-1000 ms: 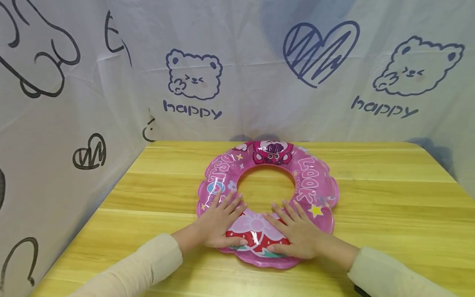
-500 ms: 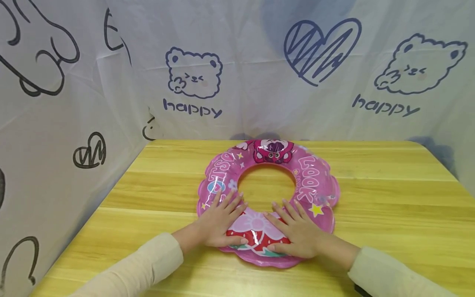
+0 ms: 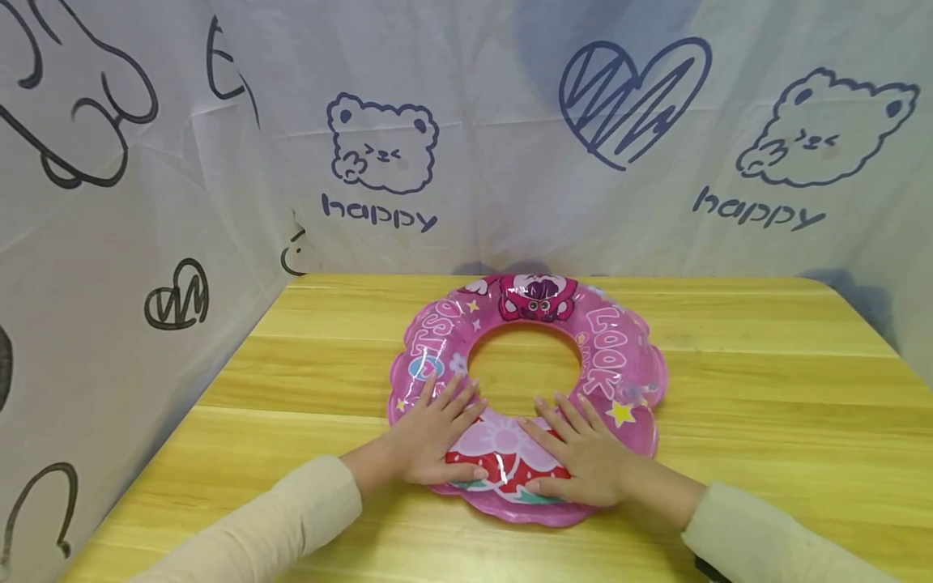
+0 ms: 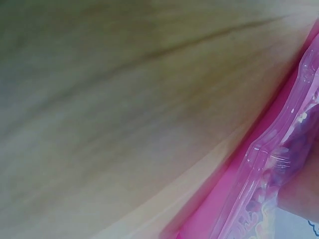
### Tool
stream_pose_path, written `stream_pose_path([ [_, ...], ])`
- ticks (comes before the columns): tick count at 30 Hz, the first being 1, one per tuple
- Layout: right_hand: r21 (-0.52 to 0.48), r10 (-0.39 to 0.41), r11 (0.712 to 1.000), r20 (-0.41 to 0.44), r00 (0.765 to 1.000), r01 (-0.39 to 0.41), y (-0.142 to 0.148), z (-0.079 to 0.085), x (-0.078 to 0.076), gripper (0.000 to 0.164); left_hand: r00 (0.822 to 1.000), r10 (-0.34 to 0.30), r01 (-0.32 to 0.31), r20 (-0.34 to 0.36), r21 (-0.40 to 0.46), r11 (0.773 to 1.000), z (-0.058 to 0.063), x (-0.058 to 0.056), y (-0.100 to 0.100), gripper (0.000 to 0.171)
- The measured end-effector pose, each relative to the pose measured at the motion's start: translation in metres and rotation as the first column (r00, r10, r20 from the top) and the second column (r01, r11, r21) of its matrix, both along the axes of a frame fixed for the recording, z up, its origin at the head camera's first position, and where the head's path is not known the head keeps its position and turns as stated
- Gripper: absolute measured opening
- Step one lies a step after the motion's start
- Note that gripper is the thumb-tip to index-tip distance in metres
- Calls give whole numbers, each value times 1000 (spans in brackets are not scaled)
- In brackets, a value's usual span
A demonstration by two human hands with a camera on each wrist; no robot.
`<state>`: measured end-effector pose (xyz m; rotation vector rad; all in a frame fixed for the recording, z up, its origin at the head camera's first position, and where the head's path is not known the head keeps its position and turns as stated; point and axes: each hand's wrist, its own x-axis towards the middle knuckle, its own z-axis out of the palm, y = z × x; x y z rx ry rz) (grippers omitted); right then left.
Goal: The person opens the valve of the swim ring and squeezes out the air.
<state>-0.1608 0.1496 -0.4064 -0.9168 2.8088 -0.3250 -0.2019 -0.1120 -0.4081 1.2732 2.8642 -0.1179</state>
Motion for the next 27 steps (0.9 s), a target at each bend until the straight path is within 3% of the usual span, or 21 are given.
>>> stream_pose_path([
  [13,23,-12,1000,37,999,12,-1,1,0,78,1000,3,-3,31,5,1000,-2,0,-1,97],
  [27,39,-19,999,55,998,17,-2,2,-2,79,999,12,-11,43,-9,1000,-2,0,0,89],
])
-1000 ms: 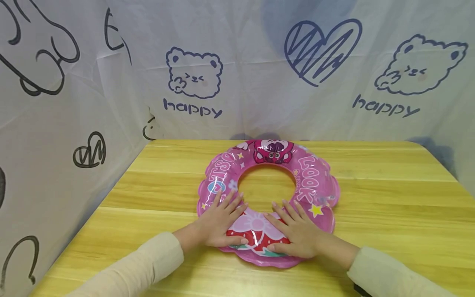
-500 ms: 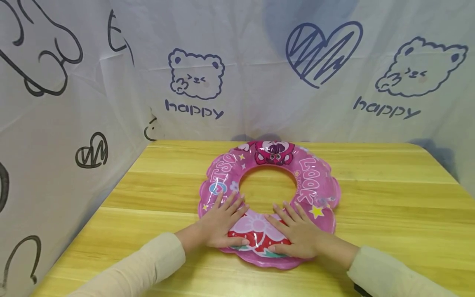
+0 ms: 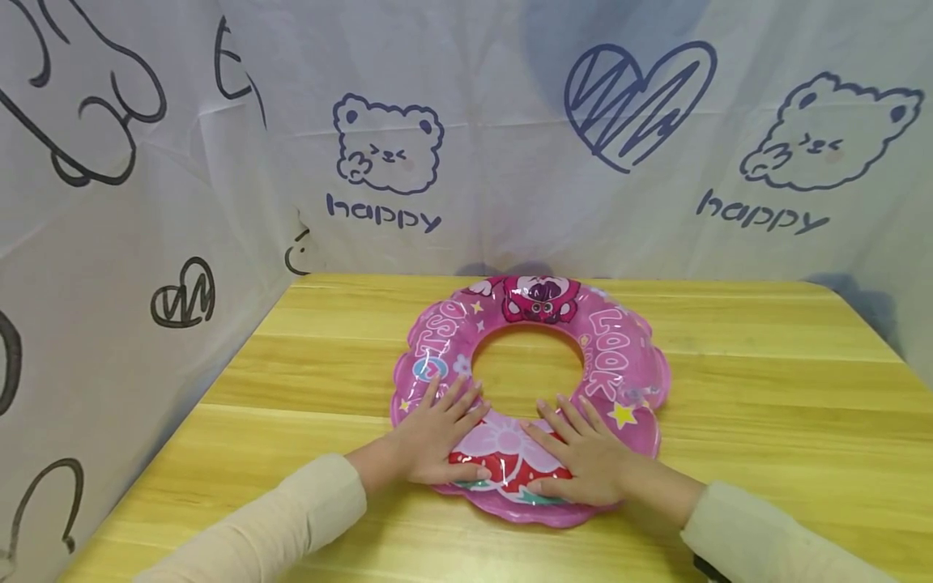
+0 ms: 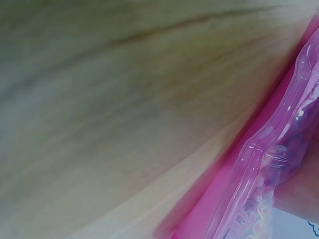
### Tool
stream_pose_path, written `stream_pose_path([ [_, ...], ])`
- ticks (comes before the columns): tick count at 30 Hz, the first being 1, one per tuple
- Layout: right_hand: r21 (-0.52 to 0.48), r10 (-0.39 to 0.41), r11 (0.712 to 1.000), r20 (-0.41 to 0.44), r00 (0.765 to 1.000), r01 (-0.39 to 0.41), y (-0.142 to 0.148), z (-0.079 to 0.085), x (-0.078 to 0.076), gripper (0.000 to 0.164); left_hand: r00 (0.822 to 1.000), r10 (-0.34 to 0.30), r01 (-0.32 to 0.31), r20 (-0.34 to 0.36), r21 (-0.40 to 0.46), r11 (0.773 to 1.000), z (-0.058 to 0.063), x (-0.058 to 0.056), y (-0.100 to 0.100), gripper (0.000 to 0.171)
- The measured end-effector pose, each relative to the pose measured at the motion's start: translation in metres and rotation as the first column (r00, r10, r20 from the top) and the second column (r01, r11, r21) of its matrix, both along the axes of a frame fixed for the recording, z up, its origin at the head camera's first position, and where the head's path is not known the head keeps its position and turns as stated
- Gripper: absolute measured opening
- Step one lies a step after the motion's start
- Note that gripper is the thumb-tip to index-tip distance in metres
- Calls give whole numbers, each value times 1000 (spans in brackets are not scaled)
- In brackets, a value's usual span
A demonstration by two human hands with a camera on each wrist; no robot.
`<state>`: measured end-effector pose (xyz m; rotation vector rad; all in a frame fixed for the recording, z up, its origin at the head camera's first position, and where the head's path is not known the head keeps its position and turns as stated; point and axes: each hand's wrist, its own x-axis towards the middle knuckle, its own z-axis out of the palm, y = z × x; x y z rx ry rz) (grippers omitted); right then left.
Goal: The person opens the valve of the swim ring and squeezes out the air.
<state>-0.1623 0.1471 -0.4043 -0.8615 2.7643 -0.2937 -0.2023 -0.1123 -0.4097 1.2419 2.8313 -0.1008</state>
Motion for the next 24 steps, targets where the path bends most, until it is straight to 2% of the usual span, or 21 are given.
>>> stream_pose_path([
  [11,-29,28,999,-12,1000,-29,1,1,0,78,1000,15,-15,9,-13,1000,1,0,2,84],
  [24,19,23,1000,4,1000,-23,-1,8,1,77,1000,13,-13,11,-14,1000,1,0,2,84],
])
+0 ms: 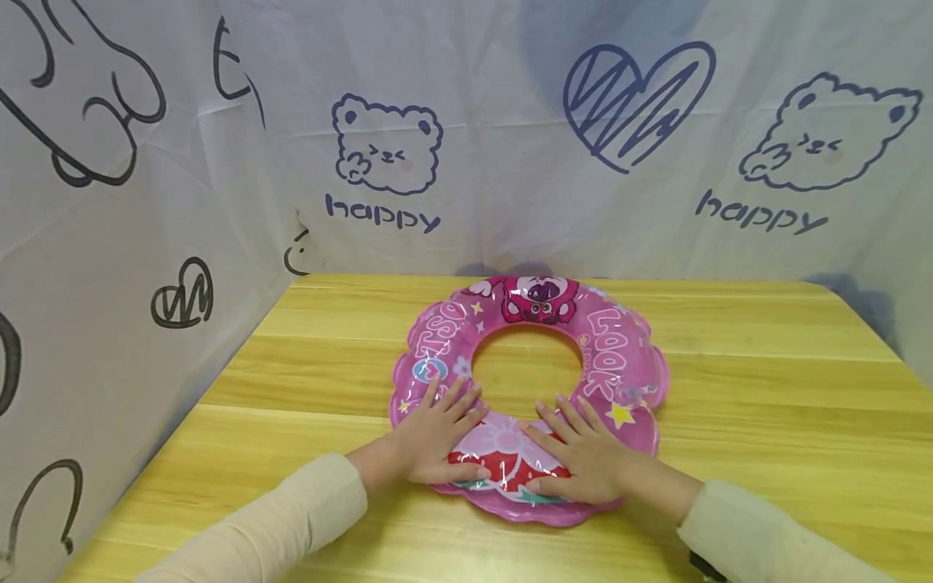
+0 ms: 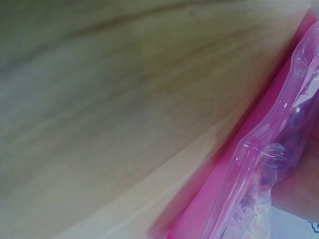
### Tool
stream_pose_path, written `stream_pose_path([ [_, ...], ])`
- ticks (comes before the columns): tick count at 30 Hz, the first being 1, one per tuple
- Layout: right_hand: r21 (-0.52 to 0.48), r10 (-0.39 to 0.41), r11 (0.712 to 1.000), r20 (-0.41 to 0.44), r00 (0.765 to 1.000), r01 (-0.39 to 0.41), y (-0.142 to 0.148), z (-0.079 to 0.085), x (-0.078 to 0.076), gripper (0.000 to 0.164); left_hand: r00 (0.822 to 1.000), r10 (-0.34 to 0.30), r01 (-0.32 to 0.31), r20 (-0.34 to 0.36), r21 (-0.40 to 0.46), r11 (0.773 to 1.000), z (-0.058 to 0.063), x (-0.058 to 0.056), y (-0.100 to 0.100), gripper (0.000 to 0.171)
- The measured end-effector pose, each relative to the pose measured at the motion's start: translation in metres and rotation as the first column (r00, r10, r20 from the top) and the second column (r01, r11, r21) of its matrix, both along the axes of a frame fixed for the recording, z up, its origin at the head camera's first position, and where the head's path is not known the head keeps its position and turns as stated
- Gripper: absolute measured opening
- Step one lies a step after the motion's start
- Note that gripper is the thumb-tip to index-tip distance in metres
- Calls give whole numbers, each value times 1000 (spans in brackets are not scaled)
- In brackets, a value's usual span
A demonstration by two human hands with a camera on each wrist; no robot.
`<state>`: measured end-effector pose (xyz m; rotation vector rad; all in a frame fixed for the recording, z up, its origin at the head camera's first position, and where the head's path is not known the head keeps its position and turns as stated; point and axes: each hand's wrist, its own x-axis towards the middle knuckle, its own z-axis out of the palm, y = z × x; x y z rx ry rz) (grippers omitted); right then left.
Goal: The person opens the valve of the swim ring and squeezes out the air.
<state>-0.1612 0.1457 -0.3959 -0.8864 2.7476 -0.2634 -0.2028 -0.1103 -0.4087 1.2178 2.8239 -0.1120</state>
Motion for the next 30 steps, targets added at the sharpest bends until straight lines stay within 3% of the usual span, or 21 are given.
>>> stream_pose_path([
  [23,25,0,1000,42,999,-1,-1,1,-2,77,1000,8,-7,16,-6,1000,4,2,1,80],
  [30,51,-16,999,63,998,13,-1,3,-2,78,1000,-2,1,-17,-36,999,4,3,3,80],
])
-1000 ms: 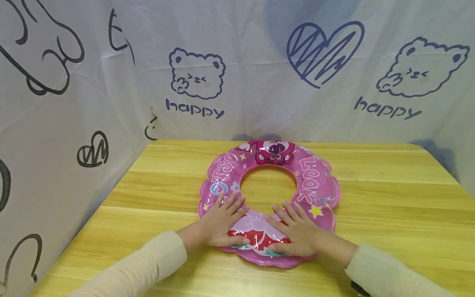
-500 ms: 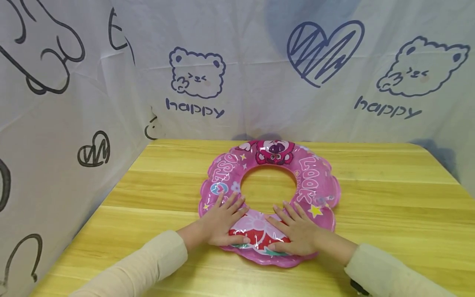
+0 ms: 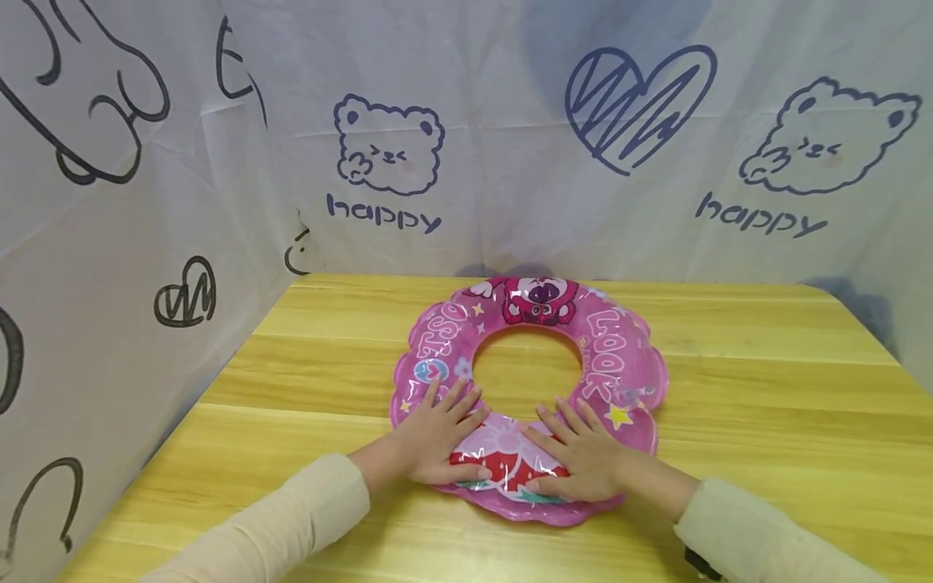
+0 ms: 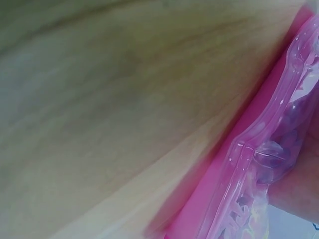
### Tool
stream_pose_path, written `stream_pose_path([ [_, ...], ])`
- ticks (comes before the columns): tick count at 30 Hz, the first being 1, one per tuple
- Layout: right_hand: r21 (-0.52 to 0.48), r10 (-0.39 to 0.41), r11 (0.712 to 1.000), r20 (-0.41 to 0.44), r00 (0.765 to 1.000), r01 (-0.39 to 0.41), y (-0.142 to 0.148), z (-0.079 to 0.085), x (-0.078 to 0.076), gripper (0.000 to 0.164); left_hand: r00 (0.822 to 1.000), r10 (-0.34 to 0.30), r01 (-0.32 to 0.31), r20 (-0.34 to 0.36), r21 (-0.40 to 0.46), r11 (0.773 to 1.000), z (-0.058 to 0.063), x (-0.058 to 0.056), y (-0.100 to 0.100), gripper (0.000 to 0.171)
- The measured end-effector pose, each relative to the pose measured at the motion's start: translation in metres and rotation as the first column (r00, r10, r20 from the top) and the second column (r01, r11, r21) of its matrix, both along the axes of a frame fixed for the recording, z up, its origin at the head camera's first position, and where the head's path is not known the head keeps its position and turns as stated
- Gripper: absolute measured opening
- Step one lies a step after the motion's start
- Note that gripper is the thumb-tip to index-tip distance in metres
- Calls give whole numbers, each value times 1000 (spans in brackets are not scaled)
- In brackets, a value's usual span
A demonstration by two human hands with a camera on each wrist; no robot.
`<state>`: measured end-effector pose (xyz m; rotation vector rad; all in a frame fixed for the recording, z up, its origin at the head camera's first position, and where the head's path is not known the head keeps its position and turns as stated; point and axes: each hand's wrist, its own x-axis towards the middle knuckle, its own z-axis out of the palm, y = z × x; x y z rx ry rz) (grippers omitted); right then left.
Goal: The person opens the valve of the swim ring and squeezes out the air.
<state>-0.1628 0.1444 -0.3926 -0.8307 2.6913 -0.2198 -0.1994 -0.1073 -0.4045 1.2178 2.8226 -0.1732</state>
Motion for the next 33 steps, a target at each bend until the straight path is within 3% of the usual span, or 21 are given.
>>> stream_pose_path([
  [5,11,-3,1000,-3,1000,3,-1,-1,0,77,1000,-6,6,-25,-4,1000,-1,1,0,81],
  [15,34,-3,999,-29,1000,4,-3,-1,1,78,995,4,-13,-98,-92,996,-4,2,3,86],
  [26,83,1,996,-93,996,7,-5,-4,3,80,978,-32,-2,-207,-163,987,-4,5,6,88],
  [33,25,20,1000,-95,995,-18,-1,-8,1,80,983,-14,-7,-181,-113,994,-4,3,4,90],
])
